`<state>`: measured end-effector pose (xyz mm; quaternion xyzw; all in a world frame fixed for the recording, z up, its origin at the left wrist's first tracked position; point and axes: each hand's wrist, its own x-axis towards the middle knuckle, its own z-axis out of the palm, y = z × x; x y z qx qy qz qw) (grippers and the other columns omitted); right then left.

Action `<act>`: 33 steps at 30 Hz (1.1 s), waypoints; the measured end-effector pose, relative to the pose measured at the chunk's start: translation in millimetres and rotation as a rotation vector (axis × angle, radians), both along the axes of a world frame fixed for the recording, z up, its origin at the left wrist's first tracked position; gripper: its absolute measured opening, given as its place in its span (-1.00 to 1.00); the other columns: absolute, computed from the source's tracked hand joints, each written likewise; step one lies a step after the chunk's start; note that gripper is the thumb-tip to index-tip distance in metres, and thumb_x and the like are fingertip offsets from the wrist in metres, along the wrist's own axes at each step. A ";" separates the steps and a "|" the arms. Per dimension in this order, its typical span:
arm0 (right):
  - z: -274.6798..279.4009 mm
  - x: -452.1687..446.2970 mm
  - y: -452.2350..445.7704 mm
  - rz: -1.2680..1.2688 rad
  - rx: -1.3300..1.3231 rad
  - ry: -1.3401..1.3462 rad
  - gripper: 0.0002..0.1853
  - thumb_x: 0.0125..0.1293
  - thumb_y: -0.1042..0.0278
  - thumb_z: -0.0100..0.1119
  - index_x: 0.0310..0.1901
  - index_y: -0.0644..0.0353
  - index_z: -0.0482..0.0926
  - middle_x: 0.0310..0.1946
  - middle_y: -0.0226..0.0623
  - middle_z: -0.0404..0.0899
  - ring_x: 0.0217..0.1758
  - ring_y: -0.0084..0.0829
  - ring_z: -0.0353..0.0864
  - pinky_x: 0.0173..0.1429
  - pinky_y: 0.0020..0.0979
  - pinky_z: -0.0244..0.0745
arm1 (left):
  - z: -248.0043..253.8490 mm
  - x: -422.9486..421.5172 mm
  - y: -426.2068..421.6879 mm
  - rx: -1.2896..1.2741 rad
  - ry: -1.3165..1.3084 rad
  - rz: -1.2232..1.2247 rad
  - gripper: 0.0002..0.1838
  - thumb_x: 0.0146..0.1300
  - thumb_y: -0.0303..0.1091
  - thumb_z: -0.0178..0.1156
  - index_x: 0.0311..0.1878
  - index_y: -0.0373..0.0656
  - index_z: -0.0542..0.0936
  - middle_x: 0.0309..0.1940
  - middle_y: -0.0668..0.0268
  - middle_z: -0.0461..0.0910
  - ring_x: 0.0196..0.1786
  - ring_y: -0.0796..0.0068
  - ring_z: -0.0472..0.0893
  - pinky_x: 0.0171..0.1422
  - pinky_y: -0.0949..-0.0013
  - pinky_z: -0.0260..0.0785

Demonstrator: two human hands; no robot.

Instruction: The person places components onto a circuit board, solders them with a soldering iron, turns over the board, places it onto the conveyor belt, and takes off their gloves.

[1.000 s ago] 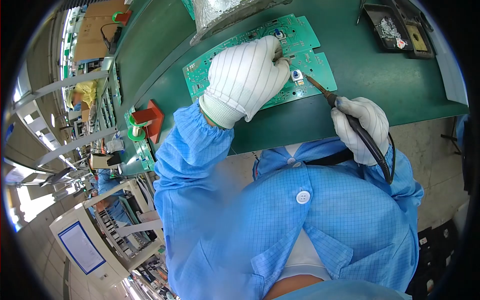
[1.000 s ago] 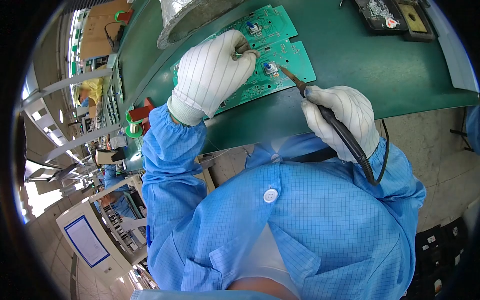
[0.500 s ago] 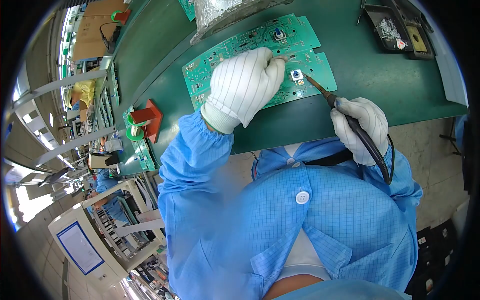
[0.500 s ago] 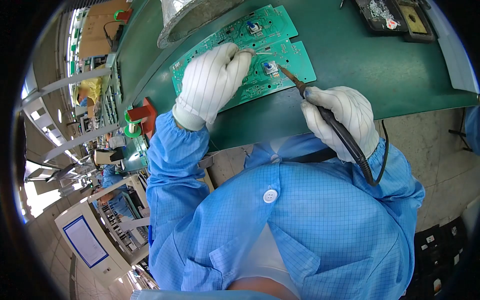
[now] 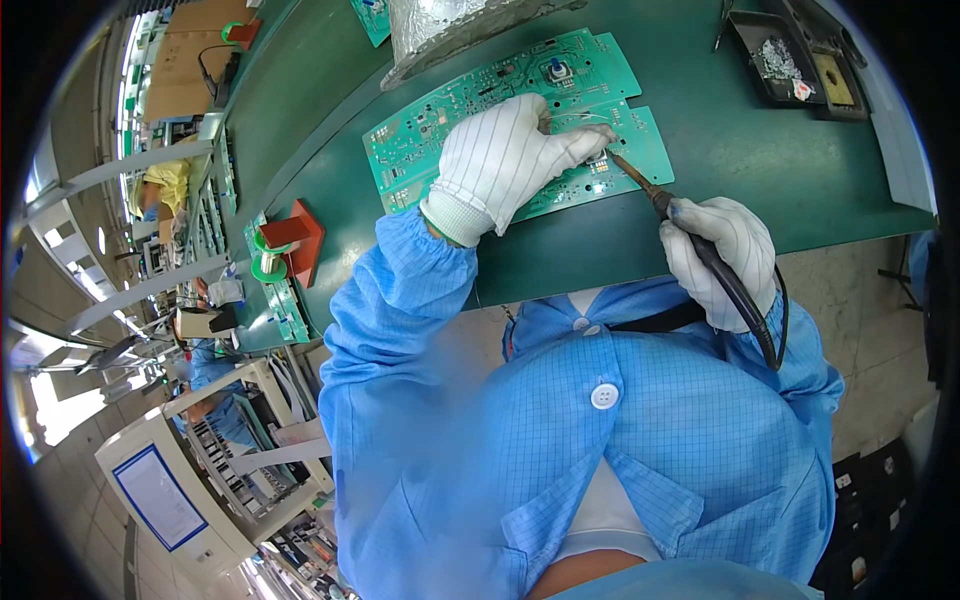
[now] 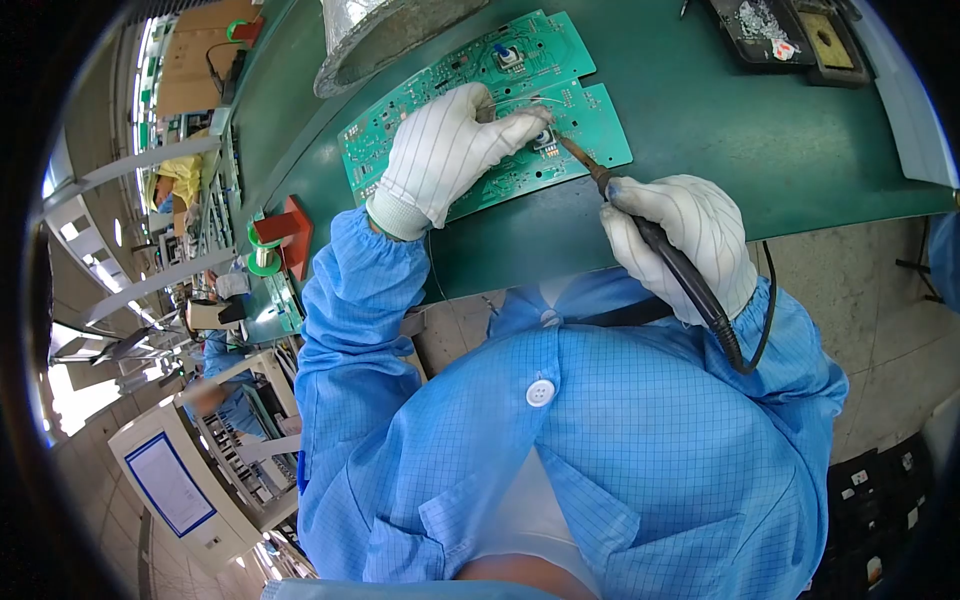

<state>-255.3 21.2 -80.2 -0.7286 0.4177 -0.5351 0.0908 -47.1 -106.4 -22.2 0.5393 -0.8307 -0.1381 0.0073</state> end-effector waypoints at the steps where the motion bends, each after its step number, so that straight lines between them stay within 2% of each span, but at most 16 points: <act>1: 0.5 -0.2 0.1 0.011 0.000 -0.001 -0.69 0.08 0.67 0.38 -0.12 0.28 0.56 -0.42 -0.18 0.64 -0.47 -0.26 0.64 -0.36 -0.30 0.56 | -0.7 0.4 0.0 -0.013 0.001 -0.011 -0.13 0.04 0.54 0.24 -0.27 -0.32 0.66 -0.43 -0.03 0.67 -0.25 -0.04 0.72 -0.14 0.11 0.58; 5: -1.1 -0.9 3.6 0.008 0.026 -0.007 -0.74 0.11 0.62 0.37 -0.14 0.29 0.58 -0.39 -0.18 0.65 -0.43 -0.24 0.65 -0.33 -0.29 0.58 | 5.7 -1.5 -4.3 0.051 -0.035 -0.015 -0.13 0.05 0.53 0.23 -0.29 -0.32 0.66 -0.43 -0.03 0.67 -0.26 -0.05 0.71 -0.14 0.09 0.57; 7: -0.5 -1.0 5.4 -0.086 -0.009 0.051 -0.83 0.15 0.59 0.33 -0.21 0.29 0.61 -0.32 -0.17 0.66 -0.38 -0.22 0.68 -0.30 -0.29 0.60 | 7.4 -0.8 -7.8 0.114 -0.057 -0.037 -0.12 0.07 0.53 0.22 -0.23 -0.33 0.68 -0.41 -0.04 0.66 -0.26 -0.03 0.70 -0.12 0.13 0.54; 11: -2.0 -1.1 8.7 -0.094 0.052 -0.002 -0.90 0.17 0.60 0.29 -0.26 0.29 0.63 -0.25 -0.15 0.66 -0.33 -0.20 0.70 -0.27 -0.29 0.64 | 4.9 0.6 -3.7 0.099 -0.059 -0.040 -0.14 0.09 0.52 0.21 -0.21 -0.31 0.68 -0.42 -0.03 0.66 -0.26 -0.02 0.70 -0.13 0.13 0.54; 13: -1.1 -1.9 7.6 -0.127 -0.065 0.131 -0.88 0.14 0.61 0.31 -0.26 0.27 0.64 -0.22 -0.14 0.66 -0.32 -0.19 0.70 -0.24 -0.27 0.67 | -4.0 3.1 2.7 -0.095 0.008 -0.067 -0.18 0.08 0.52 0.21 -0.41 -0.26 0.62 -0.46 0.00 0.66 -0.32 -0.03 0.70 -0.23 0.10 0.56; 17: -0.4 -1.4 8.3 -0.157 -0.164 0.271 -0.84 0.10 0.60 0.35 -0.25 0.26 0.65 -0.19 -0.13 0.66 -0.31 -0.17 0.71 -0.23 -0.25 0.68 | -11.1 6.0 9.4 -0.141 0.072 -0.038 -0.22 0.10 0.50 0.23 -0.43 -0.23 0.60 -0.53 0.06 0.62 -0.42 0.01 0.68 -0.33 0.11 0.55; 19: -1.7 2.5 11.0 -0.187 -0.071 0.232 -0.82 0.08 0.60 0.37 -0.24 0.24 0.64 -0.22 -0.15 0.66 -0.33 -0.21 0.70 -0.25 -0.28 0.66 | -18.9 9.2 10.6 -0.318 0.119 -0.157 -0.29 0.12 0.42 0.27 -0.46 -0.21 0.58 -0.60 0.11 0.57 -0.52 0.04 0.63 -0.42 0.12 0.52; 20: -2.2 5.4 12.1 -0.195 -0.043 0.224 -0.81 0.07 0.60 0.38 -0.24 0.24 0.64 -0.23 -0.15 0.67 -0.33 -0.22 0.70 -0.26 -0.29 0.65 | -21.3 9.8 11.1 -0.323 0.130 -0.148 -0.29 0.12 0.42 0.27 -0.46 -0.21 0.58 -0.60 0.11 0.57 -0.52 0.04 0.63 -0.42 0.12 0.52; 22: -1.6 12.6 11.9 -0.219 0.075 -0.043 -0.79 0.07 0.60 0.38 -0.23 0.22 0.63 -0.29 -0.19 0.68 -0.37 -0.28 0.68 -0.28 -0.33 0.60 | -23.6 11.1 11.7 -0.428 0.090 -0.263 -0.42 0.23 0.26 0.26 -0.45 -0.17 0.56 -0.61 0.18 0.52 -0.54 0.12 0.60 -0.47 0.15 0.50; 23: 1.2 12.6 11.5 -0.207 0.072 -0.026 -0.79 0.07 0.60 0.38 -0.23 0.22 0.63 -0.29 -0.19 0.68 -0.37 -0.28 0.68 -0.28 -0.33 0.60 | -24.0 13.2 11.6 -0.432 0.104 -0.247 -0.42 0.23 0.26 0.26 -0.45 -0.17 0.56 -0.61 0.18 0.52 -0.54 0.12 0.60 -0.47 0.15 0.50; 25: 6.8 12.4 12.0 -0.291 -0.102 0.342 -0.77 0.07 0.60 0.38 -0.21 0.21 0.62 -0.34 -0.22 0.69 -0.40 -0.31 0.67 -0.28 -0.34 0.57 | -22.5 18.5 11.7 -0.588 0.055 -0.423 -0.55 0.28 0.09 0.25 -0.44 -0.15 0.54 -0.58 0.21 0.50 -0.53 0.17 0.60 -0.49 0.19 0.49; 26: 8.9 14.3 14.4 -0.275 -0.104 0.359 -0.77 0.07 0.60 0.38 -0.21 0.21 0.62 -0.34 -0.22 0.69 -0.40 -0.31 0.67 -0.28 -0.34 0.57 | -21.2 21.3 12.0 -0.642 0.042 -0.473 -0.59 0.30 0.03 0.24 -0.43 -0.14 0.54 -0.57 0.22 0.50 -0.52 0.19 0.60 -0.49 0.20 0.49; 28: 14.8 23.1 21.7 -0.278 0.043 0.136 -0.79 0.06 0.59 0.38 -0.24 0.22 0.63 -0.37 -0.24 0.69 -0.41 -0.30 0.67 -0.25 -0.34 0.58 | -16.4 28.8 10.4 -0.678 0.121 -0.432 -0.76 0.33 -0.18 0.20 -0.39 -0.11 0.54 -0.55 0.25 0.46 -0.52 0.24 0.60 -0.49 0.23 0.49; 29: 22.3 28.3 21.7 -0.274 0.007 0.124 -0.80 0.04 0.58 0.40 -0.27 0.22 0.63 -0.42 -0.26 0.69 -0.42 -0.30 0.68 -0.24 -0.34 0.60 | -21.6 37.0 10.4 -0.679 0.243 -0.400 -0.84 0.30 -0.28 0.19 -0.37 -0.11 0.53 -0.55 0.24 0.51 -0.51 0.23 0.61 -0.46 0.24 0.50; 33: 38.8 49.4 24.8 -0.268 -0.015 0.202 -0.76 -0.03 0.60 0.43 -0.29 0.20 0.61 -0.46 -0.25 0.66 -0.46 -0.26 0.68 -0.26 -0.31 0.62 | -20.4 50.8 35.4 -0.626 0.440 -0.175 -0.86 0.28 -0.30 0.20 -0.37 -0.11 0.52 -0.58 0.25 0.54 -0.52 0.21 0.61 -0.45 0.24 0.51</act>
